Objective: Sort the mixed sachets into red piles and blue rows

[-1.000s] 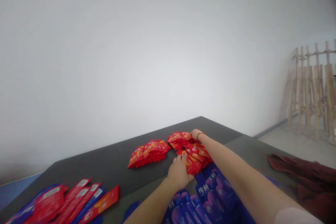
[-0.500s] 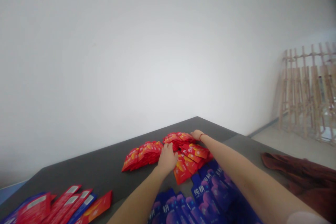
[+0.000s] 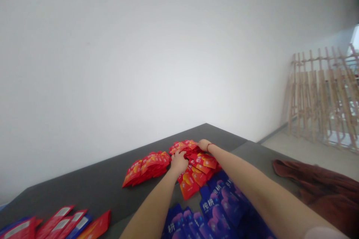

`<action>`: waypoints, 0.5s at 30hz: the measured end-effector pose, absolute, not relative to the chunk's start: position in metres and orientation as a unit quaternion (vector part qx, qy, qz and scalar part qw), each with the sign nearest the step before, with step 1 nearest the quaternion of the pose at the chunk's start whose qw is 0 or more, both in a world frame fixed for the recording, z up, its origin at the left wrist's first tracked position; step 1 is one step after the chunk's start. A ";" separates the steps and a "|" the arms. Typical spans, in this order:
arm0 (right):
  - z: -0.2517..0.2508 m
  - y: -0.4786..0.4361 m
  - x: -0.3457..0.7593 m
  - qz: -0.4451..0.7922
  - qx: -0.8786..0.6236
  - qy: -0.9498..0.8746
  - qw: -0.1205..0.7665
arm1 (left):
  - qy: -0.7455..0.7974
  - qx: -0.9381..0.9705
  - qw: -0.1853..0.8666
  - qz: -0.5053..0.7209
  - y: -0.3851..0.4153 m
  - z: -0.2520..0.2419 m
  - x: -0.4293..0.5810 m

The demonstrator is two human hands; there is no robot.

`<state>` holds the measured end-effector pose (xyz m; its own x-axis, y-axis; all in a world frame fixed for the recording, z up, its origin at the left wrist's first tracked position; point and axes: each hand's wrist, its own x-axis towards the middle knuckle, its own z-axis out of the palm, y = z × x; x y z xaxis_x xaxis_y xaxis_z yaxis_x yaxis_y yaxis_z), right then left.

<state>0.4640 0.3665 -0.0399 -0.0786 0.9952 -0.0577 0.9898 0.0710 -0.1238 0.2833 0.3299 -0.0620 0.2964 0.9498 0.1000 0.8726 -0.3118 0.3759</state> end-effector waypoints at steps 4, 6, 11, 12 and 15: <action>-0.036 0.358 0.470 0.133 -0.707 -0.695 0.016 | 0.569 0.799 0.121 0.150 0.316 -0.053 0.275; -0.031 0.347 0.480 0.173 -0.709 -0.684 0.014 | 0.561 0.807 0.122 0.141 0.302 -0.049 0.268; -0.021 0.308 0.509 0.281 -0.689 -0.668 0.002 | 0.542 0.823 0.158 0.066 0.263 -0.051 0.255; -0.021 0.302 0.512 0.292 -0.686 -0.666 0.003 | 0.541 0.824 0.163 0.054 0.258 -0.053 0.256; -0.023 0.290 0.514 0.307 -0.682 -0.664 0.005 | 0.546 0.821 0.164 0.042 0.251 -0.059 0.266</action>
<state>0.5141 0.2901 -0.0231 -0.0705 0.9079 -0.4132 0.9024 -0.1185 -0.4143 0.2659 0.2514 -0.0591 0.4013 0.9093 -0.1104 0.8818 -0.3509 0.3153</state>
